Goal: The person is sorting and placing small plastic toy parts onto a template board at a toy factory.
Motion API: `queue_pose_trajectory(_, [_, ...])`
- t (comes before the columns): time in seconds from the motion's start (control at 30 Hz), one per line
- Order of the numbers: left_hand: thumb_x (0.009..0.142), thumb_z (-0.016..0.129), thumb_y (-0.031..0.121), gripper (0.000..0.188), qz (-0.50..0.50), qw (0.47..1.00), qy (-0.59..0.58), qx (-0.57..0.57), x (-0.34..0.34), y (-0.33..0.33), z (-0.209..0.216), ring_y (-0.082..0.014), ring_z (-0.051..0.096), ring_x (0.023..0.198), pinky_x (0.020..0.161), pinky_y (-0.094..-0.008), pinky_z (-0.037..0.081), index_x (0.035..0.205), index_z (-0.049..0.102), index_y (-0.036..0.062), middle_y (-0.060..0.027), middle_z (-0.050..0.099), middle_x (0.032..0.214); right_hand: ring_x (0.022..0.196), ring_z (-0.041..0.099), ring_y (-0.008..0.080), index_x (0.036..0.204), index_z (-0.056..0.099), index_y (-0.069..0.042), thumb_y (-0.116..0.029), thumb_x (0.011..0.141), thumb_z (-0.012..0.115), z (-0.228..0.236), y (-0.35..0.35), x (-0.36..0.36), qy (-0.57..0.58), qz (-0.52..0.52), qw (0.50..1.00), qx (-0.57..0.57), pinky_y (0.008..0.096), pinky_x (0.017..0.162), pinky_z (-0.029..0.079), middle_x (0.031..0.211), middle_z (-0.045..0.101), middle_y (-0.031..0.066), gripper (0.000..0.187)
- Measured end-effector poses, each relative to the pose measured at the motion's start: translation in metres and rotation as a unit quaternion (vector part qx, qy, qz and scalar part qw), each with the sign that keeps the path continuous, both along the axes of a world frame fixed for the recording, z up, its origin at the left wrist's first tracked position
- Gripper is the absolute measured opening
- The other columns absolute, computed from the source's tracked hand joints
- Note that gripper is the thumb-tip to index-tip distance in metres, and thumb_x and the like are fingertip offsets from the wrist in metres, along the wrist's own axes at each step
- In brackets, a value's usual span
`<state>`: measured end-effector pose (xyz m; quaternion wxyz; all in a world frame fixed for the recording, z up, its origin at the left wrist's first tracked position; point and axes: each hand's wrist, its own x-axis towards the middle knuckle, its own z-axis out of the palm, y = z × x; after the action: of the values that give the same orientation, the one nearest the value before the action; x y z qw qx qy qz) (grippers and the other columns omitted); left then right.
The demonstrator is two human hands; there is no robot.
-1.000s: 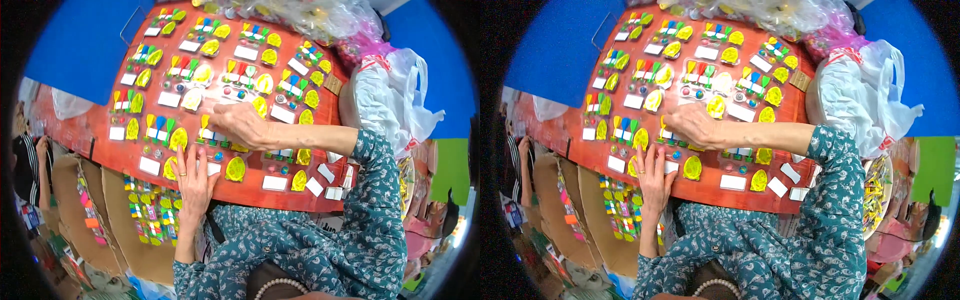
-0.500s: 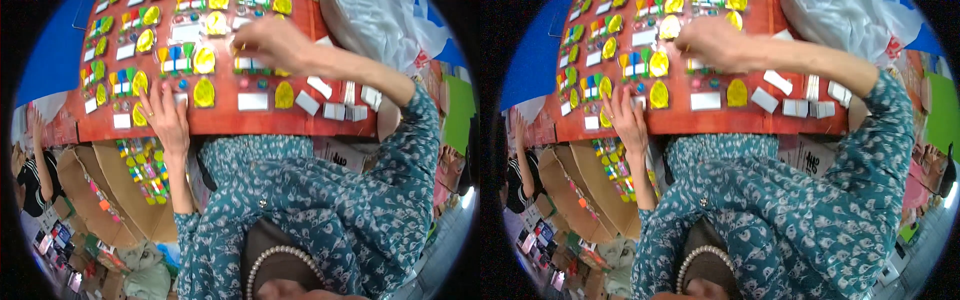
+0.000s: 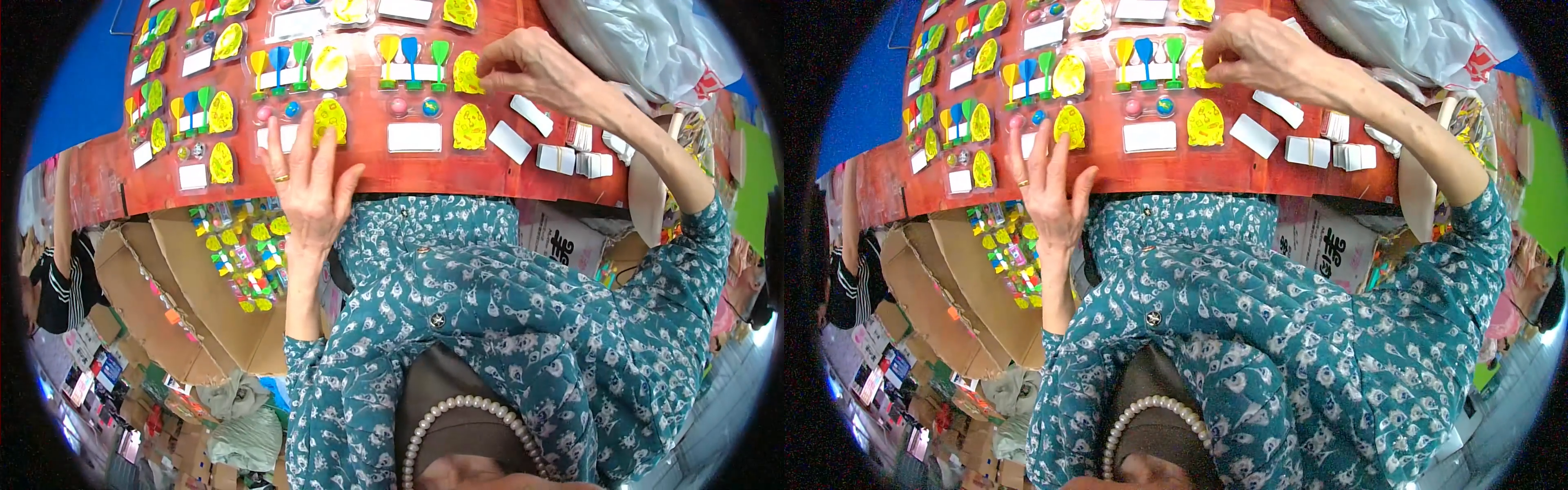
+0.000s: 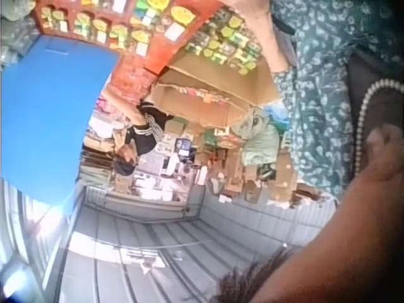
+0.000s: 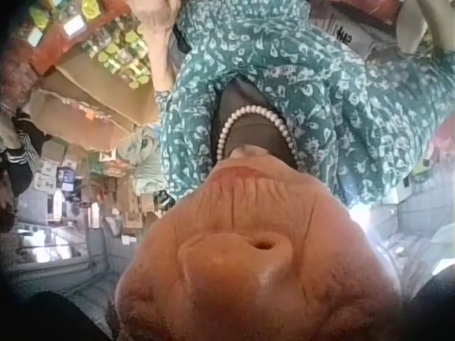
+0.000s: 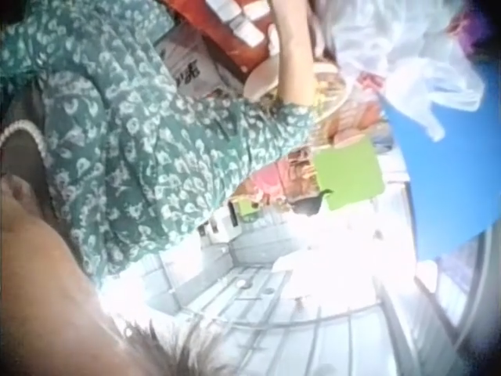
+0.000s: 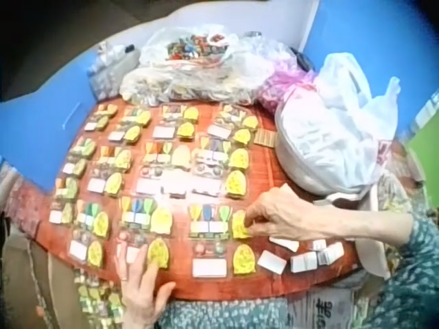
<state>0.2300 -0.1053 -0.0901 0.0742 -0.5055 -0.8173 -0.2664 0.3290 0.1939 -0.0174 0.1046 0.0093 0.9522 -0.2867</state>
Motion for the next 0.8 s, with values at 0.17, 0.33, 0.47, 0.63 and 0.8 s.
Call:
queue_pose_trajectory(0.17, [0.073, 0.072, 0.022, 0.045, -0.049, 0.998, -0.029, -0.003, 0.016, 0.015, 0.000, -0.0408, 0.026, 0.132, 0.110, -0.0523, 0.008, 0.113, 0.060, 0.0051, -0.0127, 0.045, 0.134, 0.068, 0.060, 0.0284, 0.091, 0.061, 0.004, -0.015, 0.081, 0.061, -0.015, -0.012, 0.002, 0.034, 0.033, 0.999, -0.007, 0.0358, 0.064, 0.045, 0.075, 0.061, 0.0173, 0.021])
queue_pose_trajectory(0.33, [0.073, 0.071, 0.021, 0.038, -0.094, 0.995, -0.030, -0.002, 0.022, 0.017, -0.003, -0.0394, 0.027, 0.132, 0.110, -0.0534, 0.006, 0.106, 0.063, 0.0046, -0.0110, 0.048, 0.131, 0.072, 0.059, 0.0300, 0.092, 0.062, 0.001, -0.016, 0.083, 0.060, -0.010, -0.023, 0.006, -0.026, 0.042, 0.999, -0.022, 0.0373, 0.066, 0.046, 0.076, 0.061, 0.0159, 0.020])
queue_pose_trajectory(0.47, [0.075, 0.069, 0.020, 0.030, -0.124, 0.992, -0.023, -0.013, 0.031, 0.023, -0.006, -0.0378, 0.029, 0.132, 0.109, -0.0548, 0.007, 0.100, 0.063, 0.0051, -0.0092, 0.051, 0.128, 0.077, 0.057, 0.0306, 0.093, 0.062, 0.000, -0.018, 0.084, 0.060, -0.014, -0.023, 0.013, -0.018, 0.040, 0.999, -0.008, 0.0381, 0.070, 0.045, 0.079, 0.061, 0.0149, 0.021])
queue_pose_trajectory(0.63, [0.076, 0.063, 0.012, 0.024, -0.154, 0.987, 0.034, -0.025, 0.031, 0.041, -0.011, -0.0352, 0.035, 0.129, 0.109, -0.0545, 0.012, 0.099, 0.064, 0.0056, -0.0082, 0.054, 0.125, 0.079, 0.057, 0.0308, 0.095, 0.061, 0.000, -0.018, 0.083, 0.060, -0.012, -0.012, 0.014, -0.033, 0.032, 0.999, 0.015, 0.0386, 0.071, 0.044, 0.082, 0.061, 0.0148, 0.021])
queue_pose_trajectory(0.8, [0.076, 0.058, 0.008, 0.021, -0.170, 0.985, 0.028, -0.020, 0.029, 0.043, -0.010, -0.0376, 0.036, 0.128, 0.105, -0.0593, 0.016, 0.095, 0.062, 0.0009, -0.0133, 0.051, 0.127, 0.076, 0.059, 0.0306, 0.090, 0.062, 0.000, -0.016, 0.080, 0.063, -0.027, 0.019, 0.028, 0.093, 0.020, 0.994, 0.052, 0.0377, 0.070, 0.046, 0.079, 0.062, 0.0146, 0.019])
